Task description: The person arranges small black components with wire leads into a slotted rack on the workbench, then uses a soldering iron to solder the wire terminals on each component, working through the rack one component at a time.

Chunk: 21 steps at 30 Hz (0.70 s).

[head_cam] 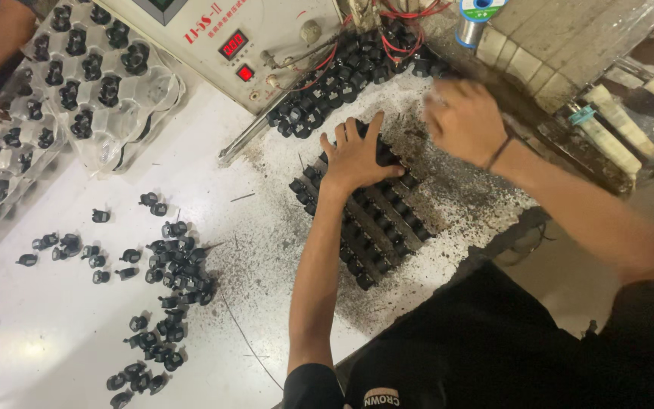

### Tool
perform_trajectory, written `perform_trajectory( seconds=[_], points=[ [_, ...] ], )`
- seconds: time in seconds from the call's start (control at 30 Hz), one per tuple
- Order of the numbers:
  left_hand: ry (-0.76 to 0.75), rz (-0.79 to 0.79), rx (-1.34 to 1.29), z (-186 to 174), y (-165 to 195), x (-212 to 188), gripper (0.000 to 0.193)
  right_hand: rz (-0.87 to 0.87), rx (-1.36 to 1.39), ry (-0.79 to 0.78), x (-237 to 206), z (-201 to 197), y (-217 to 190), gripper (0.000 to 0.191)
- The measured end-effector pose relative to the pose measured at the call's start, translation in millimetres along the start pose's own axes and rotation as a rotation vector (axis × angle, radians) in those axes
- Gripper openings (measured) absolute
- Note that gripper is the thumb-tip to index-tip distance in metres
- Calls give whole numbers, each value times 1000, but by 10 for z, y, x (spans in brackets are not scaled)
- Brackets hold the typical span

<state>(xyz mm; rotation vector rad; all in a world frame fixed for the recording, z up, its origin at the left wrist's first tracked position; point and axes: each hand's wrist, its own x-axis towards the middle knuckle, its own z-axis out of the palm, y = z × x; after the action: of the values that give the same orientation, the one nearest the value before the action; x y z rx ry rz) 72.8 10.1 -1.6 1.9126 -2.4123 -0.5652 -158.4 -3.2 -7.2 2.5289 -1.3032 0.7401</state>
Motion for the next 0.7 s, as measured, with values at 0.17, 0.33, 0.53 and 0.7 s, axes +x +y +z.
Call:
perform_trajectory(
  seconds=[0.17, 0.33, 0.53, 0.7],
  points=[
    [381, 80, 21, 68, 170, -375, 98, -10, -299, -11, 260, 125, 243, 48],
    [522, 209, -8, 398, 448, -688, 30, -67, -191, -51, 105, 165, 185, 30],
    [642, 234, 26, 565, 514, -662, 12, 72, -97, -38, 106, 178, 183, 23],
    [653, 228, 43, 578, 534, -643, 7, -33, 259, -97, -149, 123, 42, 26]
  ],
)
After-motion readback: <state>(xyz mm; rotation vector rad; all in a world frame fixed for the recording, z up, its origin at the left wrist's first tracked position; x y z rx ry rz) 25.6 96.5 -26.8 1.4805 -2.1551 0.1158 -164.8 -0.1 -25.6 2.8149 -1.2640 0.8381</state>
